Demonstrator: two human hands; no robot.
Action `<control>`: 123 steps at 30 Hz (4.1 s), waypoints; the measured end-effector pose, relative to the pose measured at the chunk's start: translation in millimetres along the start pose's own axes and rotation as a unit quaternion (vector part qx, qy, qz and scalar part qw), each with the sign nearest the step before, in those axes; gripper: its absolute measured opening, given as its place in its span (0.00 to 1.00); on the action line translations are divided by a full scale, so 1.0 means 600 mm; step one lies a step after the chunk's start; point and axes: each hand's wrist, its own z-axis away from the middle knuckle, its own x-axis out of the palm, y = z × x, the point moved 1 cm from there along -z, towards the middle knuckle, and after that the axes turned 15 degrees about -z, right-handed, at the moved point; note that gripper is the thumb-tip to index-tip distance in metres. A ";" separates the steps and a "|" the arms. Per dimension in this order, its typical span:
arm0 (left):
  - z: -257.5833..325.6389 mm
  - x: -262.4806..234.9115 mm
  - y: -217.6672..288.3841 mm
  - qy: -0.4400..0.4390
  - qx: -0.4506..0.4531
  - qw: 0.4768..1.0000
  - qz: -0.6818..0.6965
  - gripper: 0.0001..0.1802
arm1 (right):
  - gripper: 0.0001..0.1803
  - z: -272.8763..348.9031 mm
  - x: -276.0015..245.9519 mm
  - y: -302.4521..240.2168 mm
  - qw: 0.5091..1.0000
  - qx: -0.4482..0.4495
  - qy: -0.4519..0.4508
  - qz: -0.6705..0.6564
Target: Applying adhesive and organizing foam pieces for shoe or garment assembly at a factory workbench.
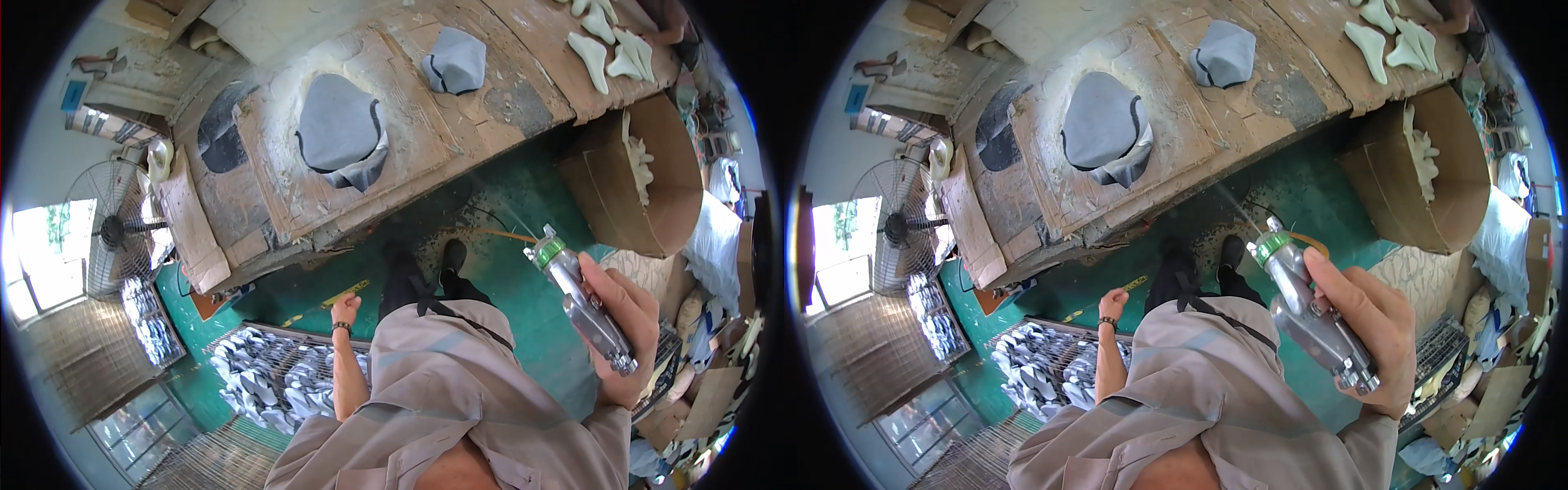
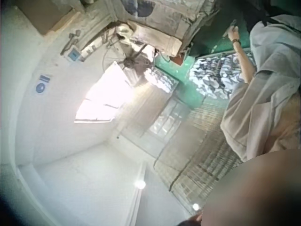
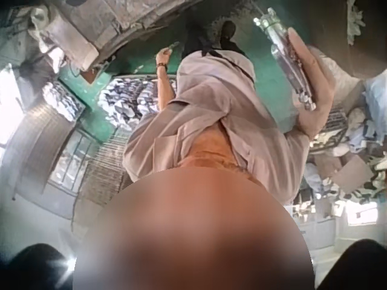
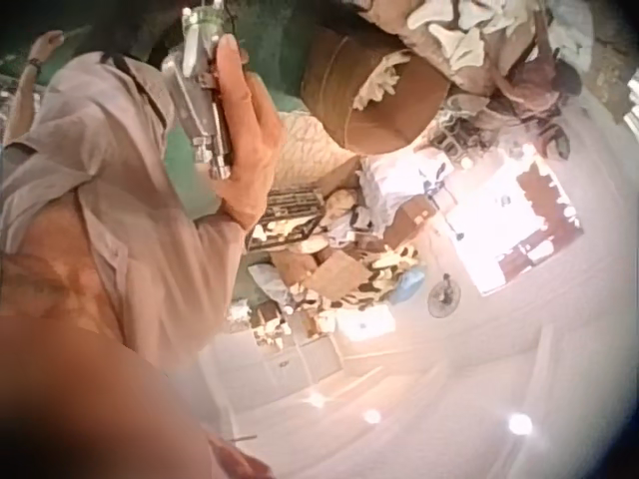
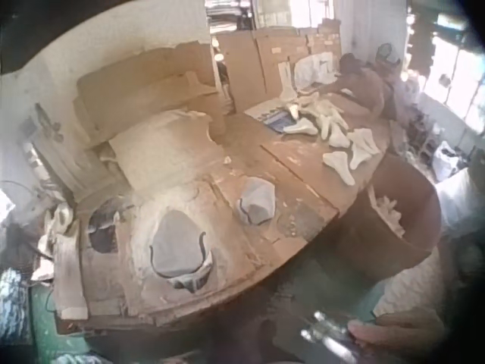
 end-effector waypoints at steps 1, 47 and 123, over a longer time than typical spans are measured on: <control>0.005 0.024 -0.027 -0.019 -0.015 1.000 0.010 0.17 | 0.30 -0.004 0.011 -0.012 0.999 0.021 0.018 -0.020; -0.057 0.111 -0.390 -0.220 -0.147 0.905 0.333 0.14 | 0.36 0.133 0.446 -0.327 0.970 -0.009 -0.099 0.220; -0.192 -0.429 0.381 0.419 0.153 0.852 0.274 0.18 | 0.24 -0.072 -0.013 -0.034 0.991 0.048 -0.064 0.103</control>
